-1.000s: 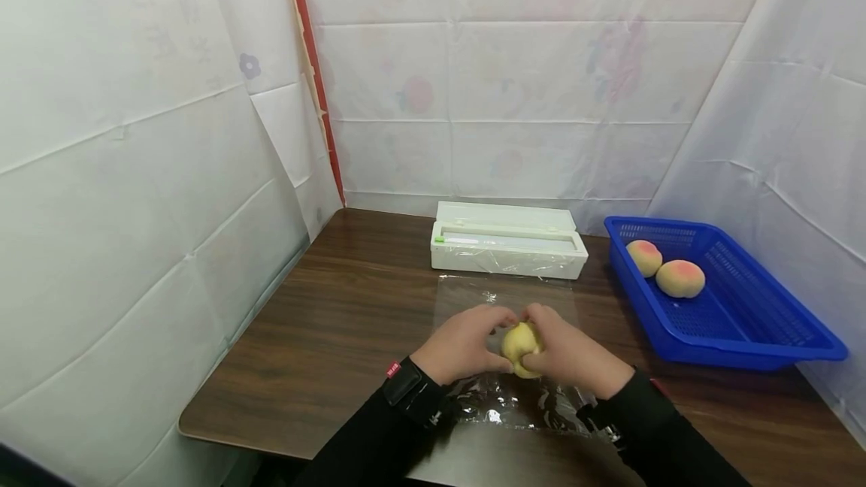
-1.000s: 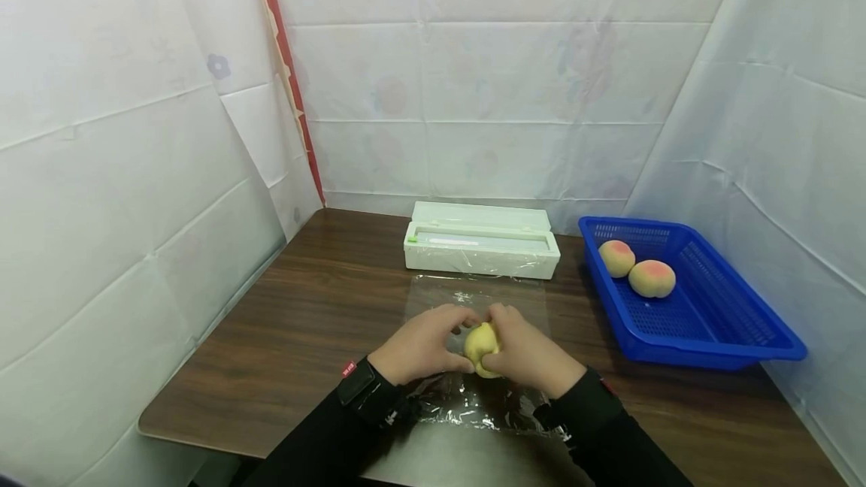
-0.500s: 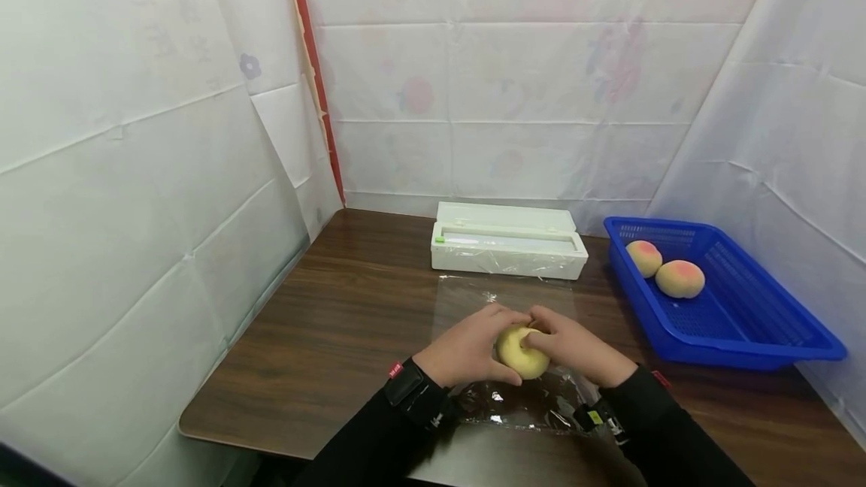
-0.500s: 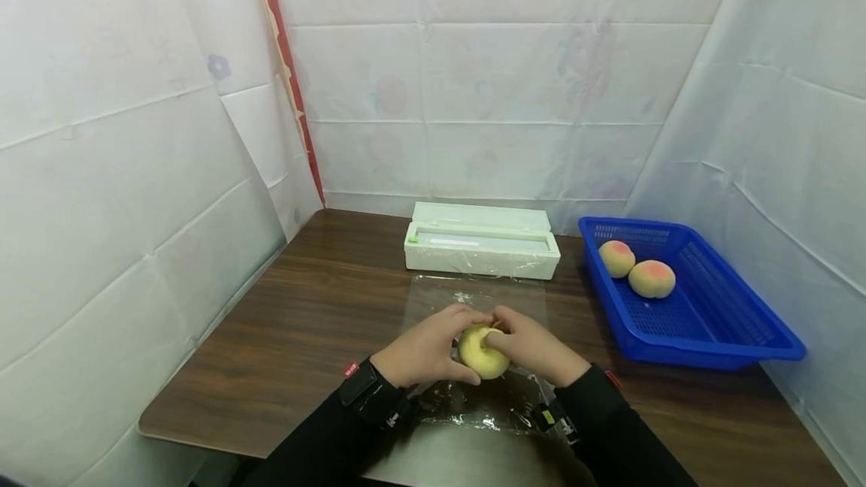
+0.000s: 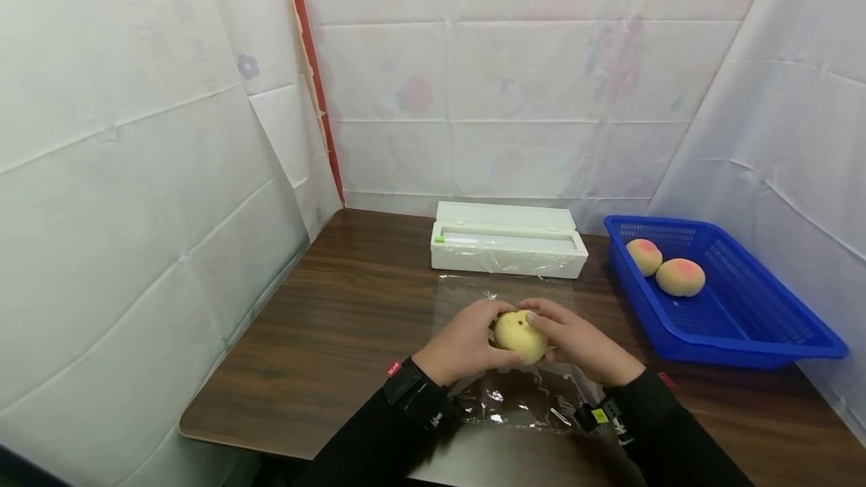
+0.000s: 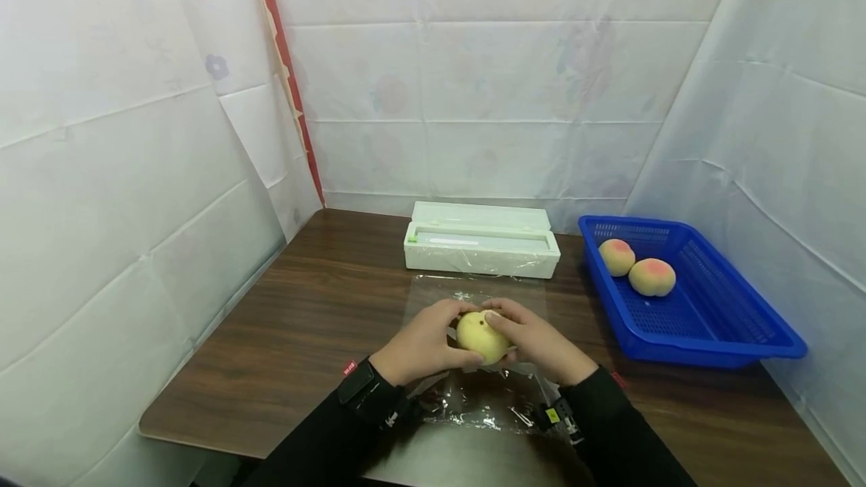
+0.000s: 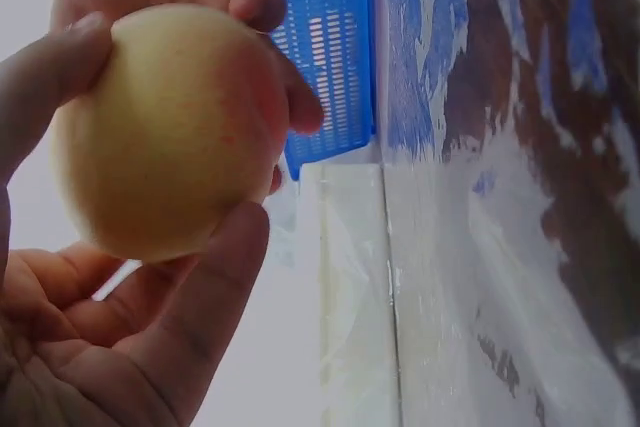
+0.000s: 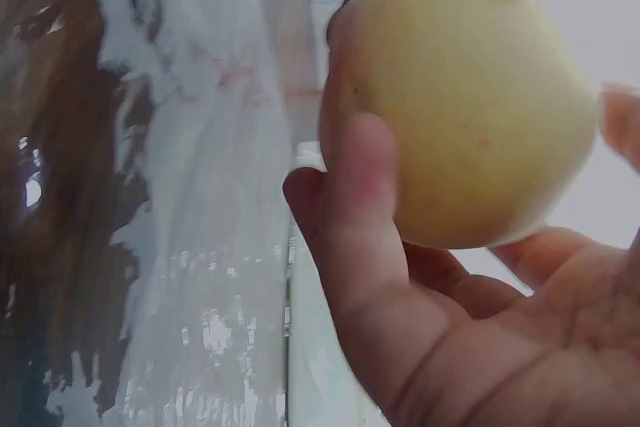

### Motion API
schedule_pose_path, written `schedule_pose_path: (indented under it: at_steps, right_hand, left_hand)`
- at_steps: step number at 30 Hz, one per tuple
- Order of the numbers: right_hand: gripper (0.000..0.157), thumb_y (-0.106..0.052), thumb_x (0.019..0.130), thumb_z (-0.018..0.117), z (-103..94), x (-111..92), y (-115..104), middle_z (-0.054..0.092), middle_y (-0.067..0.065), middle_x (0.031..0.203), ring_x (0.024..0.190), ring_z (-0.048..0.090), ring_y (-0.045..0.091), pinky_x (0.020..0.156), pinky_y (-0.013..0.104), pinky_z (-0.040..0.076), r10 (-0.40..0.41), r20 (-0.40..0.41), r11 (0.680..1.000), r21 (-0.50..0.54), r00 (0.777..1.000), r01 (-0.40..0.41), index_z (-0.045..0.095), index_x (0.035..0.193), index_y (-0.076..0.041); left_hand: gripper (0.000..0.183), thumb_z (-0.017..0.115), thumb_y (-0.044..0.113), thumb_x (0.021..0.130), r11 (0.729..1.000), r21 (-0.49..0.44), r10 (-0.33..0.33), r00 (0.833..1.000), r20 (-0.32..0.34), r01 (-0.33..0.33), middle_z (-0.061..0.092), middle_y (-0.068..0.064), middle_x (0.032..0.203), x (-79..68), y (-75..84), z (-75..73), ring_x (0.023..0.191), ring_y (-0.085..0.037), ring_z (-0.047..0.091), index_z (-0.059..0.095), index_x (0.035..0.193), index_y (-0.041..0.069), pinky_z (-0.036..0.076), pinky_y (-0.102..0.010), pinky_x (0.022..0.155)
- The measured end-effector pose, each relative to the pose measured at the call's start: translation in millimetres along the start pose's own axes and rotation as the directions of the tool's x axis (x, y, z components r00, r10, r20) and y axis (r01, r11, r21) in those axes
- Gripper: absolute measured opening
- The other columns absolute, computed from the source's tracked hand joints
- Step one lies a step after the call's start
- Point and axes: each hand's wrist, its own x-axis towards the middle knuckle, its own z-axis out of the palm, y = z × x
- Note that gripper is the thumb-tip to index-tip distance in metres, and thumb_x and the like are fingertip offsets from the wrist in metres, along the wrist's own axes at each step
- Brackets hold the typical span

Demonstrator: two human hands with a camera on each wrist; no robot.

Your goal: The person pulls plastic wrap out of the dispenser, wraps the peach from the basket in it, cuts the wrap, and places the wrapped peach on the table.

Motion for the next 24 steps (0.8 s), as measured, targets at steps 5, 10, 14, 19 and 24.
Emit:
schedule_pose_path:
  at_steps: [5, 10, 14, 19, 24]
  right_hand:
    - [0.061, -0.036, 0.110, 0.059, 1.4, -5, -2, 0.052, 0.022, 0.144, 0.111, 0.066, 0.027, 0.092, 0.043, 0.058, -0.026, 0.000, 1.000, 0.010, 1.000, 0.026, 0.038, 0.162, -0.011]
    - [0.063, -0.034, 0.110, 0.060, 5.3, -7, 0, 0.052, 0.026, 0.143, 0.108, 0.068, 0.026, 0.091, 0.043, 0.061, -0.046, -0.039, 0.999, 0.016, 0.998, 0.047, 0.037, 0.162, -0.005]
    - [0.064, -0.033, 0.109, 0.062, 8.7, -7, 2, 0.050, 0.028, 0.146, 0.109, 0.068, 0.025, 0.093, 0.046, 0.061, -0.053, -0.066, 0.998, 0.025, 0.996, 0.055, 0.037, 0.161, -0.004]
    - [0.064, -0.032, 0.108, 0.065, 11.2, -7, 5, 0.047, 0.028, 0.149, 0.112, 0.068, 0.026, 0.095, 0.047, 0.062, -0.048, -0.069, 0.999, 0.013, 0.996, 0.049, 0.040, 0.159, -0.005]
    - [0.069, -0.033, 0.106, 0.067, 16.3, -8, 6, 0.050, 0.029, 0.149, 0.107, 0.069, 0.025, 0.091, 0.047, 0.063, -0.033, -0.074, 0.999, -0.009, 0.997, 0.032, 0.038, 0.160, -0.002]
  left_hand:
    - [0.064, 0.087, 0.041, 0.090, 0.998, -0.057, -0.037, 0.999, -0.019, 0.036, 0.066, 0.007, 0.126, -0.4, -0.8, -1.5, 0.103, -0.005, 0.063, 0.061, 0.143, 0.018, 0.056, -0.021, 0.081]
    - [0.074, 0.087, 0.042, 0.089, 0.993, -0.091, -0.077, 0.997, -0.017, 0.075, 0.068, 0.004, 0.132, -0.8, 0.3, -2.8, 0.109, -0.007, 0.065, 0.058, 0.151, 0.013, 0.057, -0.022, 0.082]
    - [0.075, 0.089, 0.040, 0.088, 0.991, -0.094, -0.094, 0.995, -0.018, 0.092, 0.069, 0.003, 0.131, -0.3, 1.4, -3.5, 0.109, -0.007, 0.066, 0.059, 0.150, 0.011, 0.058, -0.021, 0.081]
    - [0.068, 0.091, 0.036, 0.086, 0.994, -0.041, -0.102, 0.995, -0.005, 0.102, 0.068, 0.004, 0.129, -0.7, 1.7, -4.4, 0.108, -0.007, 0.065, 0.063, 0.145, 0.017, 0.057, -0.022, 0.082]
    - [0.065, 0.094, 0.034, 0.082, 0.990, -0.007, -0.138, 0.990, 0.028, 0.139, 0.069, 0.005, 0.127, -0.1, 0.8, -4.6, 0.107, -0.006, 0.065, 0.067, 0.138, 0.015, 0.057, -0.022, 0.082]
